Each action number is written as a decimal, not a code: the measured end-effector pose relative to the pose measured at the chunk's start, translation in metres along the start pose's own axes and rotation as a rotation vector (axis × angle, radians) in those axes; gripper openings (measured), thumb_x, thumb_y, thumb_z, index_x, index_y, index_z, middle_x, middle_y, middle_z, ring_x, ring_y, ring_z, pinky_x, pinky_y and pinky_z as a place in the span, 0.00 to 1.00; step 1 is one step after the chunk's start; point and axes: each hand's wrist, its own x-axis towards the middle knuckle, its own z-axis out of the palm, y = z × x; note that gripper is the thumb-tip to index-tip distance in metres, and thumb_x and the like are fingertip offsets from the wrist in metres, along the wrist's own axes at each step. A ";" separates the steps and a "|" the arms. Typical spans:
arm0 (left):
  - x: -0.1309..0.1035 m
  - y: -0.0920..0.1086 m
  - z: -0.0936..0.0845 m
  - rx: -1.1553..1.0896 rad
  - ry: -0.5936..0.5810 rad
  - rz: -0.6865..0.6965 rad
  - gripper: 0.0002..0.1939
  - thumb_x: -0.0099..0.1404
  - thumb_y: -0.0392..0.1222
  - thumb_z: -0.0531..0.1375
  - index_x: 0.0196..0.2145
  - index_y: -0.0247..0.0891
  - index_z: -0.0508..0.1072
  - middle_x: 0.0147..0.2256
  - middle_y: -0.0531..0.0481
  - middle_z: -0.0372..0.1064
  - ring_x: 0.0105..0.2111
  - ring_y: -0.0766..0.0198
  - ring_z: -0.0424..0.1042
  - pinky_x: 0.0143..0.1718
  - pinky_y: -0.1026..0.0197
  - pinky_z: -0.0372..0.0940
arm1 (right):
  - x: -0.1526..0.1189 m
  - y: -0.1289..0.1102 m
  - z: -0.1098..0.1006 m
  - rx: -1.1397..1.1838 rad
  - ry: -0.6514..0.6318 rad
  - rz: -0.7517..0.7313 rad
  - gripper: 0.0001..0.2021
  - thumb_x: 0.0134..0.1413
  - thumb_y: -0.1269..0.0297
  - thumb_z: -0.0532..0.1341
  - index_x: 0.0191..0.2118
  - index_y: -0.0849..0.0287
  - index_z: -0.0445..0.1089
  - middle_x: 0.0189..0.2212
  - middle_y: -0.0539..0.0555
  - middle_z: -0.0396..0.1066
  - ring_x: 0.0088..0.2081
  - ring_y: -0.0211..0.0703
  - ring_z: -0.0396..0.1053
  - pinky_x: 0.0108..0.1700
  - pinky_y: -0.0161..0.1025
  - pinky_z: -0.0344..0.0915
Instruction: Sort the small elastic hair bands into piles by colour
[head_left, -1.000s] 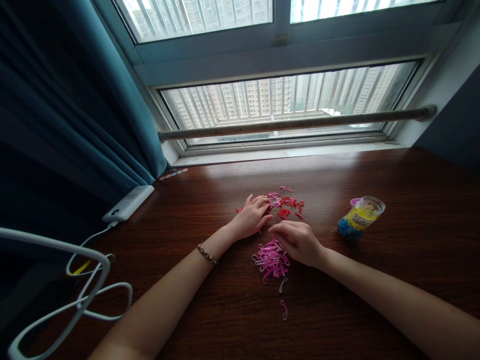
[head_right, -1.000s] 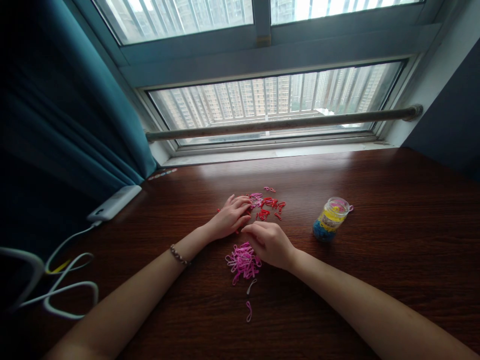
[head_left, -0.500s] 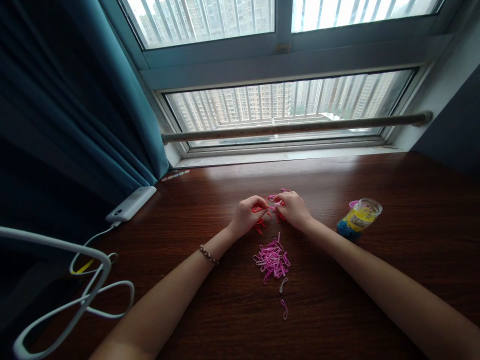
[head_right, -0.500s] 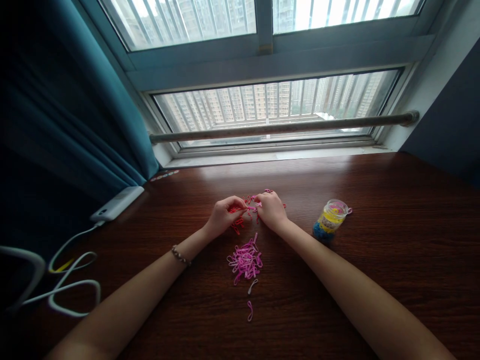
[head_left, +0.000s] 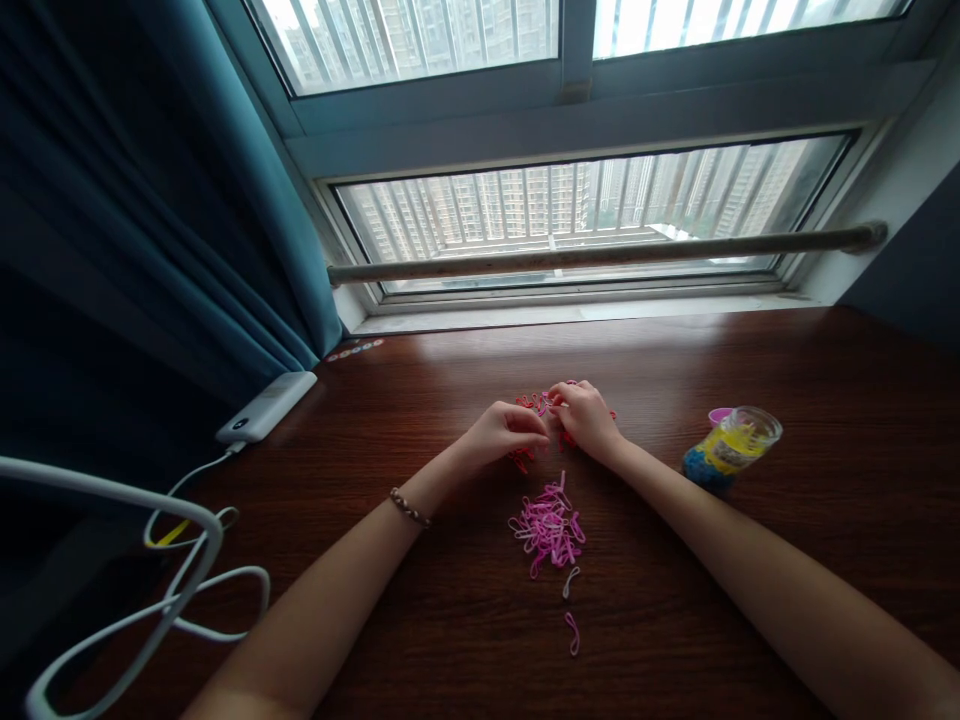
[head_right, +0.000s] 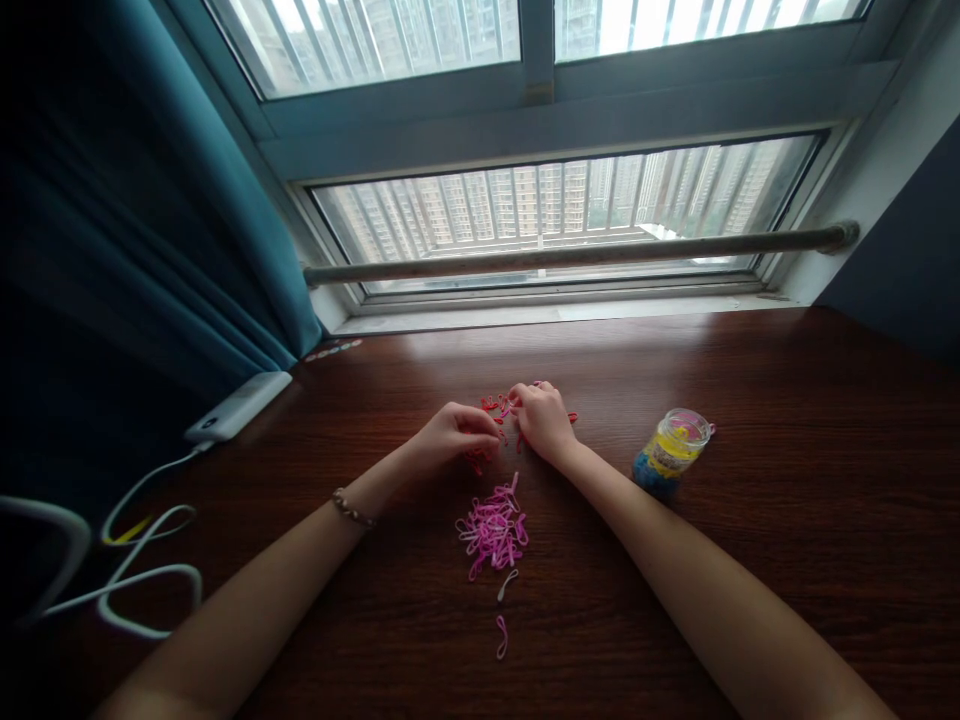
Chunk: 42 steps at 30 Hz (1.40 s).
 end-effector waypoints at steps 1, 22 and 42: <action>0.002 -0.004 -0.001 0.085 0.122 0.029 0.11 0.56 0.44 0.59 0.31 0.32 0.73 0.28 0.48 0.71 0.28 0.65 0.69 0.31 0.63 0.65 | 0.000 0.000 0.000 0.073 0.040 0.034 0.06 0.48 0.70 0.57 0.34 0.58 0.68 0.29 0.52 0.71 0.35 0.42 0.65 0.39 0.37 0.59; 0.005 -0.023 0.005 1.032 0.165 0.242 0.14 0.64 0.44 0.48 0.44 0.44 0.69 0.44 0.48 0.65 0.52 0.53 0.52 0.55 0.41 0.35 | -0.023 -0.098 -0.061 0.365 -0.904 -0.333 0.09 0.44 0.78 0.57 0.28 0.64 0.75 0.24 0.51 0.73 0.26 0.34 0.68 0.31 0.28 0.61; -0.005 0.019 0.008 -0.050 -0.393 -0.062 0.10 0.51 0.41 0.63 0.31 0.33 0.72 0.27 0.50 0.70 0.27 0.66 0.68 0.28 0.66 0.64 | -0.006 -0.012 -0.016 -0.246 -0.180 0.100 0.06 0.51 0.67 0.57 0.35 0.59 0.68 0.30 0.56 0.71 0.39 0.45 0.63 0.39 0.36 0.57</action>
